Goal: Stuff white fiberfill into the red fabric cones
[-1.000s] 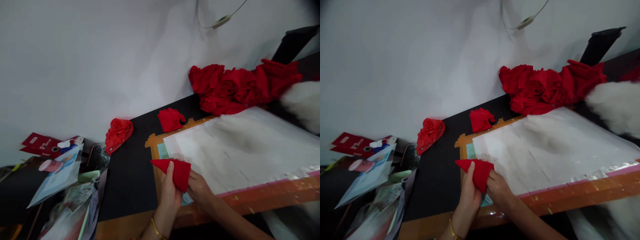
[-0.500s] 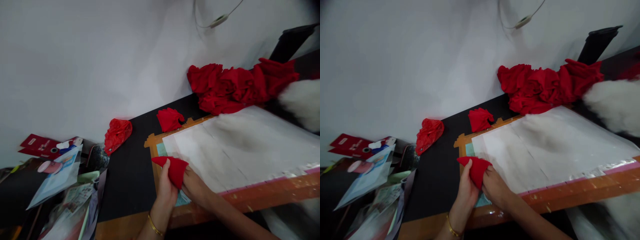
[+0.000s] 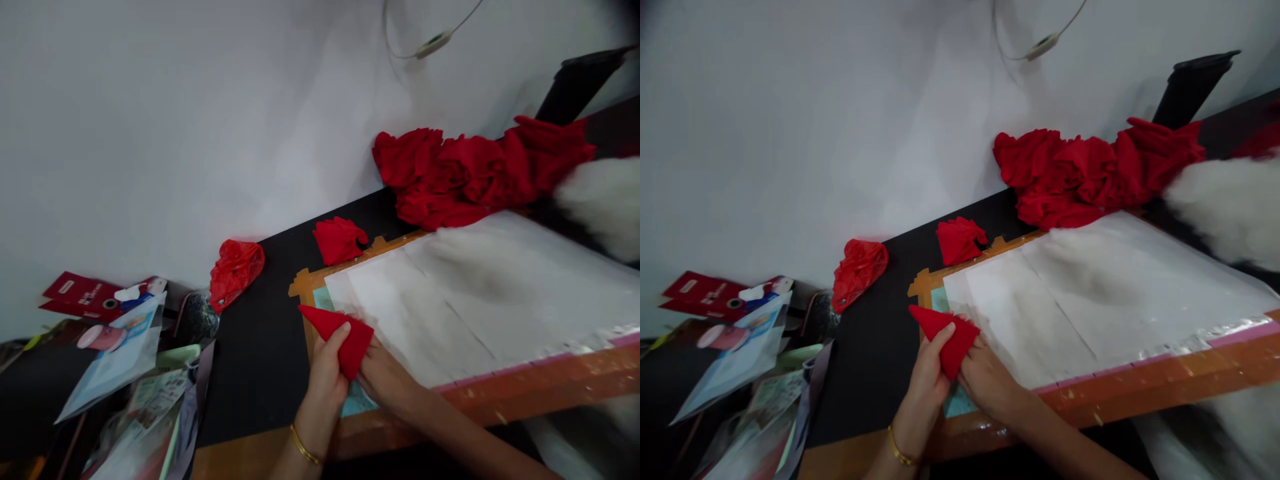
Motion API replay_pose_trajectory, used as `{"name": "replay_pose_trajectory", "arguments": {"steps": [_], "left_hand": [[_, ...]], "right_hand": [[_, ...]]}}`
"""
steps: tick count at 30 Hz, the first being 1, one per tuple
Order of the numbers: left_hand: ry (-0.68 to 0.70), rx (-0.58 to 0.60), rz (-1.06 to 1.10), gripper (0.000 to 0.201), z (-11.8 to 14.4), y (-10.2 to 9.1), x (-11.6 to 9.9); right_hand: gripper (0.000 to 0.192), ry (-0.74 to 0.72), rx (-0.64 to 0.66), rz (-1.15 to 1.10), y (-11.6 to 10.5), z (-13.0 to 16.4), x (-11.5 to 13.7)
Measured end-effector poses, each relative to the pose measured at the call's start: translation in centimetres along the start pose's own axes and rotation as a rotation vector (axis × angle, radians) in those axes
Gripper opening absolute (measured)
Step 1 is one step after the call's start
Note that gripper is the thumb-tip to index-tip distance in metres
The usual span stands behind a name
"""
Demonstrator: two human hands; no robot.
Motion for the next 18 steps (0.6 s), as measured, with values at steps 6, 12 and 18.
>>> {"name": "replay_pose_trajectory", "arguments": {"steps": [6, 12, 18], "left_hand": [[-0.052, -0.007, 0.106, 0.035, -1.2, -0.8, -1.2], [-0.176, -0.017, 0.202, 0.025, -1.5, -1.1, -0.5], [-0.109, -0.095, 0.144, 0.024, -0.6, -1.3, -0.1]], "right_hand": [[0.030, -0.056, -0.192, -0.095, -4.7, 1.1, 1.2], [0.040, -0.203, -0.152, 0.109, -3.3, 1.3, 2.6], [0.033, 0.004, -0.176, 0.185, -1.7, 0.7, 0.5]]}}
Point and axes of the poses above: each hand's wrist, its own z-axis away from the middle knuckle, its own y-axis out of the palm, x = y × z, the point moved 6 cm from there along -z, towards the middle knuckle, and after that the axes turned 8 degrees about x, right-handed, at the moved point
